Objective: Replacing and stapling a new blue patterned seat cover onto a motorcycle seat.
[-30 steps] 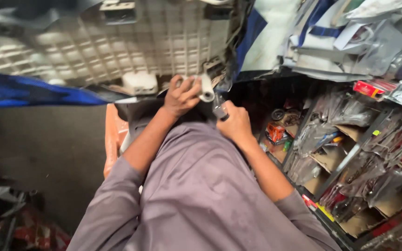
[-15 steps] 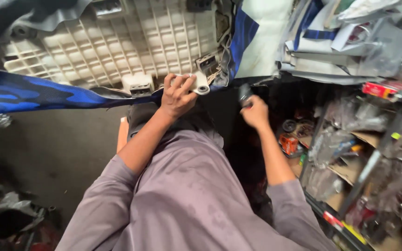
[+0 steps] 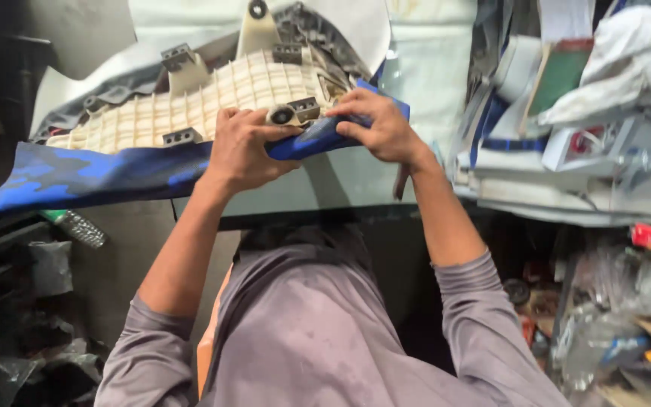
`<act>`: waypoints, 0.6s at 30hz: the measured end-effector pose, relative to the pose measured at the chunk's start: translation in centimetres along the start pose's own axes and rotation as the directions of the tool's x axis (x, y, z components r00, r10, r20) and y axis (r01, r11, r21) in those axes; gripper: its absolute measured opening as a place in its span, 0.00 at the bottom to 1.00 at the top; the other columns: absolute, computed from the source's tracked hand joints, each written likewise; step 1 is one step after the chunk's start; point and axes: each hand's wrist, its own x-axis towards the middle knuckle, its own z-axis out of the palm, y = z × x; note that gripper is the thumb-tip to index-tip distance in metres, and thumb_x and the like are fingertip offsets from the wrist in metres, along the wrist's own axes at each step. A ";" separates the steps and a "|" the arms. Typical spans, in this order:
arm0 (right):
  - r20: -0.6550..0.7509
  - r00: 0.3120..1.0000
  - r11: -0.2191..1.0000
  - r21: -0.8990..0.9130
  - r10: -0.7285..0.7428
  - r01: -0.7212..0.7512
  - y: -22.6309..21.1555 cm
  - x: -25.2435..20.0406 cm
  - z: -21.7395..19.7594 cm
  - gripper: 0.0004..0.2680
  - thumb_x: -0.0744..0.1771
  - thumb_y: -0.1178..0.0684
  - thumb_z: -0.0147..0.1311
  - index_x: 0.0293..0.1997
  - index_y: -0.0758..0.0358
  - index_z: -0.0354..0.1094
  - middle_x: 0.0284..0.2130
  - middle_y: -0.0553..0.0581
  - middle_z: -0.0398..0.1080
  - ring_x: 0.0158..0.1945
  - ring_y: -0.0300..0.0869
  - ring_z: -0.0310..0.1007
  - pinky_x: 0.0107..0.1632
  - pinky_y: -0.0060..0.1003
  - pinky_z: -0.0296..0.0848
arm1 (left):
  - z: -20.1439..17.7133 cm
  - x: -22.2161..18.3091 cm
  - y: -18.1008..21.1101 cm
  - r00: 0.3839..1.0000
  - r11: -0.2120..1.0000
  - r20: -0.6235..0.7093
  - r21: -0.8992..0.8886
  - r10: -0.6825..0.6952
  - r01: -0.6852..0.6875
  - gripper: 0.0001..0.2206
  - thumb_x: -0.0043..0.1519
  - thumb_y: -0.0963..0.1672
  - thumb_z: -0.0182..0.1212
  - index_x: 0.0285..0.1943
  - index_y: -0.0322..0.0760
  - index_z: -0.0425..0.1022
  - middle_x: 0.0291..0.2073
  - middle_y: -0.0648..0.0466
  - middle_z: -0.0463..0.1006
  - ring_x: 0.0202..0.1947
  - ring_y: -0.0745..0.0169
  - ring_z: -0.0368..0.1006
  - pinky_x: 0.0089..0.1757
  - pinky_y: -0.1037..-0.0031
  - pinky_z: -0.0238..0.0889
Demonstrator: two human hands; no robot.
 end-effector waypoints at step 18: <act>-0.029 0.899 0.780 0.509 0.437 -0.363 3.5 14.1 -5.1 0.04 0.67 0.59 0.60 0.36 0.69 0.76 0.29 0.49 0.76 0.32 0.29 0.71 0.36 0.26 0.73 | -1.7 13.3 2.4 0.987 0.959 -0.158 0.280 0.008 0.037 0.39 0.50 0.51 0.77 0.71 0.40 0.67 0.52 0.56 0.76 0.53 0.58 0.72 0.68 0.39 0.38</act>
